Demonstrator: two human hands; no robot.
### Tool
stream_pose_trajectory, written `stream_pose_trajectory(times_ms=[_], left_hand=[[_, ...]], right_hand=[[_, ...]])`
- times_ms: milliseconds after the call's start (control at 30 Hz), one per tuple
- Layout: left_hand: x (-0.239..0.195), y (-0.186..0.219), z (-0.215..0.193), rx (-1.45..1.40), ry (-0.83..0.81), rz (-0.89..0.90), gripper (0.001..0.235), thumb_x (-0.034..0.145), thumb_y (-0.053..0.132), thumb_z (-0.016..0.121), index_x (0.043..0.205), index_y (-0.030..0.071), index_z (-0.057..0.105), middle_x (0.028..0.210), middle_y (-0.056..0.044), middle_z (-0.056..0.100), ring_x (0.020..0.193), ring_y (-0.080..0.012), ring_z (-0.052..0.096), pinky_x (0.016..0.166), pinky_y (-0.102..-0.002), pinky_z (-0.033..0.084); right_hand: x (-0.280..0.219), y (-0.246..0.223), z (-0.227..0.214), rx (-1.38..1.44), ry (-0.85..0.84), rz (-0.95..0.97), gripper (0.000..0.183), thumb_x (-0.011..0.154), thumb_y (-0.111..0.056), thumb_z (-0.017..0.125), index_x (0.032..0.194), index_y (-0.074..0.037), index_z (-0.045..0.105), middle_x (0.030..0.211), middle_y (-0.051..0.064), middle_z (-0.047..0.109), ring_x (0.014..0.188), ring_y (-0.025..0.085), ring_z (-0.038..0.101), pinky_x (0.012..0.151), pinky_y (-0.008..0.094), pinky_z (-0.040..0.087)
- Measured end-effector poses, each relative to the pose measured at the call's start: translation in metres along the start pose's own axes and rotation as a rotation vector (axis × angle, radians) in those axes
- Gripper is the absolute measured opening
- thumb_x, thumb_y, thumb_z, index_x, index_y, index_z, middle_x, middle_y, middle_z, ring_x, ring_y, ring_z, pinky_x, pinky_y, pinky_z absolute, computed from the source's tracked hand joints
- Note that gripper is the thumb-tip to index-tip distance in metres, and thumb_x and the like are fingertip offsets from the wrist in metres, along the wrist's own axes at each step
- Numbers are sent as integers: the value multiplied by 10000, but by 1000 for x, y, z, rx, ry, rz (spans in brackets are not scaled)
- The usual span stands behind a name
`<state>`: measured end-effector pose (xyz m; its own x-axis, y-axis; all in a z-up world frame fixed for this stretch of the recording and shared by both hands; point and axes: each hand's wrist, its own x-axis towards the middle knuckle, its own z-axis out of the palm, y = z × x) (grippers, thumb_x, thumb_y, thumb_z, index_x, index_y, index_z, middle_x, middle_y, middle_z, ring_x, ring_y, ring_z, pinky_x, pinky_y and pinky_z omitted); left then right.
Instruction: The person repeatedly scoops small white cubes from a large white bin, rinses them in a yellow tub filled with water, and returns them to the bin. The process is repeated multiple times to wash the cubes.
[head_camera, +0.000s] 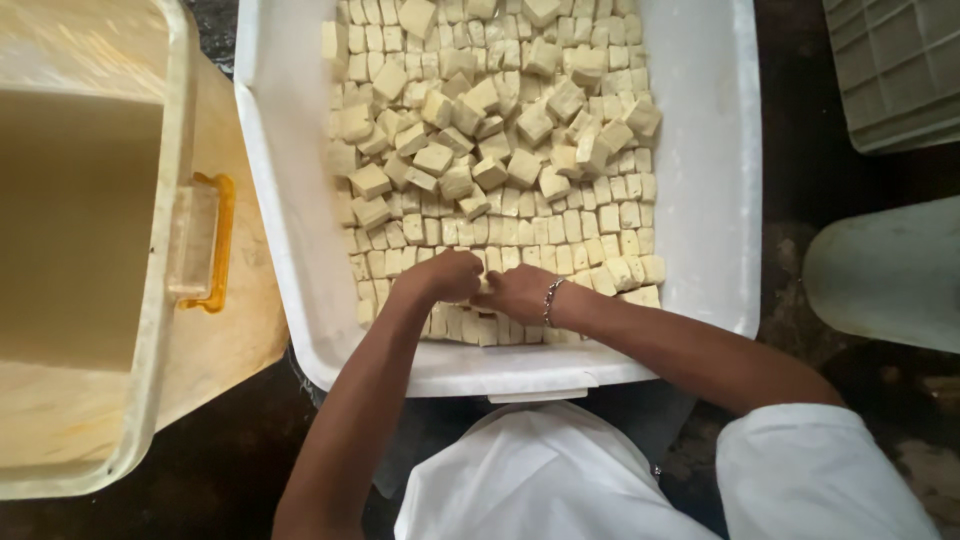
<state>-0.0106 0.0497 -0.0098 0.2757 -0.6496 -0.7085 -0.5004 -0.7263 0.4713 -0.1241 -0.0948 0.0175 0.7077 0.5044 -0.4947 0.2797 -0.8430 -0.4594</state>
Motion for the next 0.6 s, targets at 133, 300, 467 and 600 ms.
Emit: stream_pose_trajectory(times_ms=[133, 300, 467, 600], left_hand=[[-7, 8, -3, -151, -121, -58, 432, 835, 73, 567, 1242, 153, 688, 1089, -135, 761, 981, -271, 739, 868, -403, 564], [3, 7, 0, -103, -250, -56, 428, 887, 106, 501, 1242, 105, 740, 948, -138, 792, 860, -280, 735, 775, -427, 564], [8, -3, 8, 1, -188, 0, 450, 846, 303, 678, 1234, 88, 750, 1094, -116, 781, 1006, -283, 731, 887, -418, 551], [5, 2, 11, 51, -140, 6, 578, 800, 400, 757, 1314, 151, 665, 1284, -106, 688, 1195, -292, 643, 996, -420, 513]], right_hand=[[-4, 3, 3, 48, -32, -16, 497, 955, -172, 483, 1412, -355, 554, 1435, 148, 545, 1018, 337, 688, 881, 451, 561], [-14, 18, -15, 207, -84, 65, 689, 839, -174, 647, 1498, -145, 447, 1219, 173, 671, 1071, 315, 672, 958, 435, 527], [-15, 24, -13, 209, 42, 139, 489, 831, -349, 740, 1215, -58, 656, 1049, 175, 720, 1008, 339, 691, 906, 449, 545], [-1, 29, 15, 87, 38, 174, 405, 832, -391, 729, 1062, -57, 732, 1029, 163, 730, 948, 344, 719, 855, 453, 571]])
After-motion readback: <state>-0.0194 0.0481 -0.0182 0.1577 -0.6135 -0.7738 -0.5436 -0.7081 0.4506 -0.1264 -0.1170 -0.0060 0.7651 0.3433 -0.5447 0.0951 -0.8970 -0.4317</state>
